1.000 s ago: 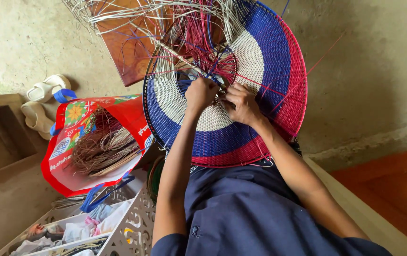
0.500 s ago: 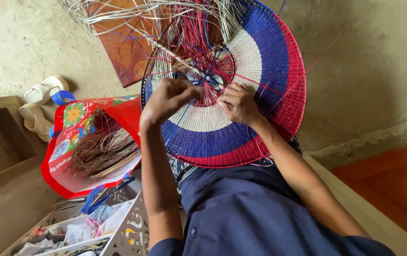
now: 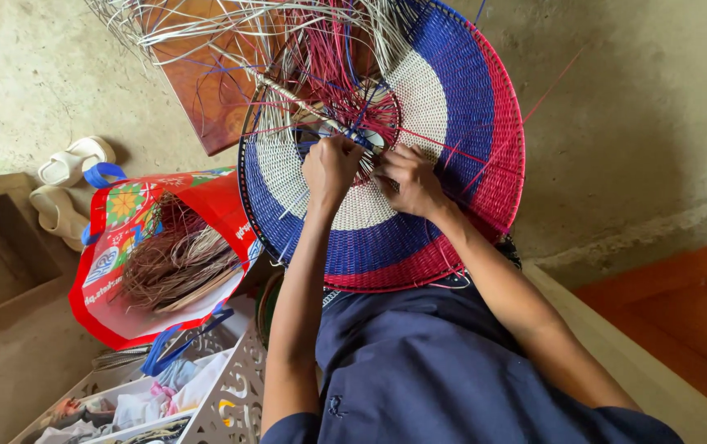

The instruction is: Weaving colored fibers into a circular mat pattern by hand.

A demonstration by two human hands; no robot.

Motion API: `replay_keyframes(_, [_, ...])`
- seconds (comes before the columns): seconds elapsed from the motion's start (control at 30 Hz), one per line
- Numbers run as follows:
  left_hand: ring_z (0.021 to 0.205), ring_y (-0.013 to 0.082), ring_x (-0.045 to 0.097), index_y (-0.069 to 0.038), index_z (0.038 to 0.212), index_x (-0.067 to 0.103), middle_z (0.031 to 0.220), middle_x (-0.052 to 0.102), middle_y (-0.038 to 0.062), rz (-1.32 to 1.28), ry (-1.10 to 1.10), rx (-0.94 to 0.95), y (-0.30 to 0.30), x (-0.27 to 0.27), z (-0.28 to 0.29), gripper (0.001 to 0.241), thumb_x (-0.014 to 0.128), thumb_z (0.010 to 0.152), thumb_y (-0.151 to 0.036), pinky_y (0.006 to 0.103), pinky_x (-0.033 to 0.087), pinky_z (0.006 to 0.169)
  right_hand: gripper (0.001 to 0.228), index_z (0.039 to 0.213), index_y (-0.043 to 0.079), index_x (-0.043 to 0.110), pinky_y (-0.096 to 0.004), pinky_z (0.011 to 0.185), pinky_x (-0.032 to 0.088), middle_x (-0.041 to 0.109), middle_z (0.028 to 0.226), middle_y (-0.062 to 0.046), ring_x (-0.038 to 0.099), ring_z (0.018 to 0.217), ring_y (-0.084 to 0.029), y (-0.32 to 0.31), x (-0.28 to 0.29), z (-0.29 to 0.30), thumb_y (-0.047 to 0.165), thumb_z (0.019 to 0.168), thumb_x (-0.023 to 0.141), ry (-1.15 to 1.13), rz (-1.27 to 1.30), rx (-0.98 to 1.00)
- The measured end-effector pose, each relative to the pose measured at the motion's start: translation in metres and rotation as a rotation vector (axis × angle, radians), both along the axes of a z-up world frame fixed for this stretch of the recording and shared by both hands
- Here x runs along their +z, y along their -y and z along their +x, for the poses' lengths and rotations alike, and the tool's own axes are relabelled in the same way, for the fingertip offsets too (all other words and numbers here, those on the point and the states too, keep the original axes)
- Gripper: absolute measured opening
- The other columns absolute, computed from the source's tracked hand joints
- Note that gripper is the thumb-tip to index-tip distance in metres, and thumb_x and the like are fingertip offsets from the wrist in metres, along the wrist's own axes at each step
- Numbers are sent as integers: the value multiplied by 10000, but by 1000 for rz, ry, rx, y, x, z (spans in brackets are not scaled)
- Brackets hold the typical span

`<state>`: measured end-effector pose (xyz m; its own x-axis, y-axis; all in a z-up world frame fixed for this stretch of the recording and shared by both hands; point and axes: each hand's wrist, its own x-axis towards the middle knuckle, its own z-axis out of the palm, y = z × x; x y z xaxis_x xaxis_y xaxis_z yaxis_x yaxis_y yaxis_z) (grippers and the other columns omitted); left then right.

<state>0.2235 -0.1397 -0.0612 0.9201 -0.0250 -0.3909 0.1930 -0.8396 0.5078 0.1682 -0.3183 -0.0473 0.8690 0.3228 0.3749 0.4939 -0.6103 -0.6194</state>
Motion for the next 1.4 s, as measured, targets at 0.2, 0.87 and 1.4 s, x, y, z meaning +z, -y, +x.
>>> replay_keyframes(0.2, [802, 438, 735, -265, 760, 787, 723, 723, 140, 72, -33, 31, 17, -29, 7, 145, 699, 767, -380, 519, 601, 745, 37, 811, 136, 708, -419, 713, 431, 635, 831, -62, 607, 814, -296, -1, 9, 3, 151, 841, 721, -36, 20, 9])
replay_keyframes(0.87, [868, 343, 753, -296, 938, 780, 798, 760, 45, 31, 74, -213, 5, -5, 12, 137, 714, 833, -354, 439, 488, 874, 448, 1302, 104, 716, -447, 621, 537, 689, 861, -154, 674, 657, -305, 12, -15, 36, 33, 866, 792, -314, 212, -85])
replay_keyframes(1.4, [980, 258, 538, -181, 912, 693, 961, 535, 4, -125, 625, -16, 4, -6, -41, 290, 901, 711, -202, 423, 416, 912, 147, 792, 45, 739, -446, 660, 565, 700, 787, -150, 710, 771, -395, -3, -49, 47, 110, 924, 744, -238, 113, -256])
